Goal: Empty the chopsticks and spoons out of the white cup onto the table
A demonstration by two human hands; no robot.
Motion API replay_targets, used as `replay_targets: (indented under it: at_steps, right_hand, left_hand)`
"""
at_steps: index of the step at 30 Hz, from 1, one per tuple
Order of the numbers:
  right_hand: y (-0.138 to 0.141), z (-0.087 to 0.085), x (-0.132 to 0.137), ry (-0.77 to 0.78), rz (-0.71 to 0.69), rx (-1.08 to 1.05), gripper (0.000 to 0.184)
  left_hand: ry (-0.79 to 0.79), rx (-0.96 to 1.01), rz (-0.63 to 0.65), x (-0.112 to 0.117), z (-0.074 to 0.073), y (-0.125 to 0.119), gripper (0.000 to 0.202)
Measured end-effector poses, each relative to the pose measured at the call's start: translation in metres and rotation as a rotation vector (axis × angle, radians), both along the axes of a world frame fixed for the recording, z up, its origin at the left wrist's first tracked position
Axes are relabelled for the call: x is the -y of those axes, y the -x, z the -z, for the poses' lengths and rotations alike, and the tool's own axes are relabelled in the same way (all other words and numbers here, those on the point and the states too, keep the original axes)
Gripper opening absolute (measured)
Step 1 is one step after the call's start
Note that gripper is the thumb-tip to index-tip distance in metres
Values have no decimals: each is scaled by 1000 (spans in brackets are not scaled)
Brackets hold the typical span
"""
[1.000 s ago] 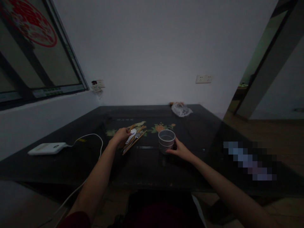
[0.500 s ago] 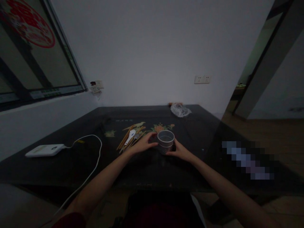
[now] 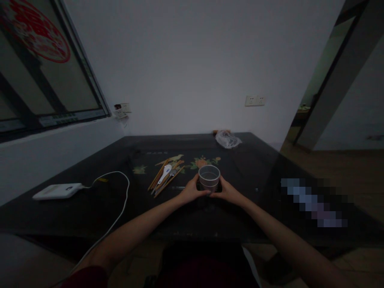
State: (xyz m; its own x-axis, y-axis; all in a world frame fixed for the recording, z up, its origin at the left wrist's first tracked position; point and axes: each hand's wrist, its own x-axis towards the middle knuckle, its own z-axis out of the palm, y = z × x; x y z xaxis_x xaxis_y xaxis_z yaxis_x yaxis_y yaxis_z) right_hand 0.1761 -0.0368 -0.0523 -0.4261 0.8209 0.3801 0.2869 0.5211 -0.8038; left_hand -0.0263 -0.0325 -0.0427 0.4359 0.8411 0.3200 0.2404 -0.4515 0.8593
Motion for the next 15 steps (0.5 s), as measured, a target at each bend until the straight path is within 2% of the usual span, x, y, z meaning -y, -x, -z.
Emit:
replay_targets:
  at_steps: [4,8,10,13,15]
  right_hand:
    - [0,3,-1,-3,-13,-20,94]
    - [-2,5,-4,53,-22,-92,91]
    - [-5,5,-5,60,42,-89,72]
    - [-10,1,-7,49,155,19,28]
    - [-12,-1,-7,54,192,80,23]
  left_hand:
    - [-56,7,-11,1,-3,1,79]
    - [-100,23,-98,-6,-12,8,75]
    - [-115,62,-159,-16,-20,18,75]
    - [-128,140,-292,-32,-35,43,76]
    - [-153,164,-374,-41,-45,67,73]
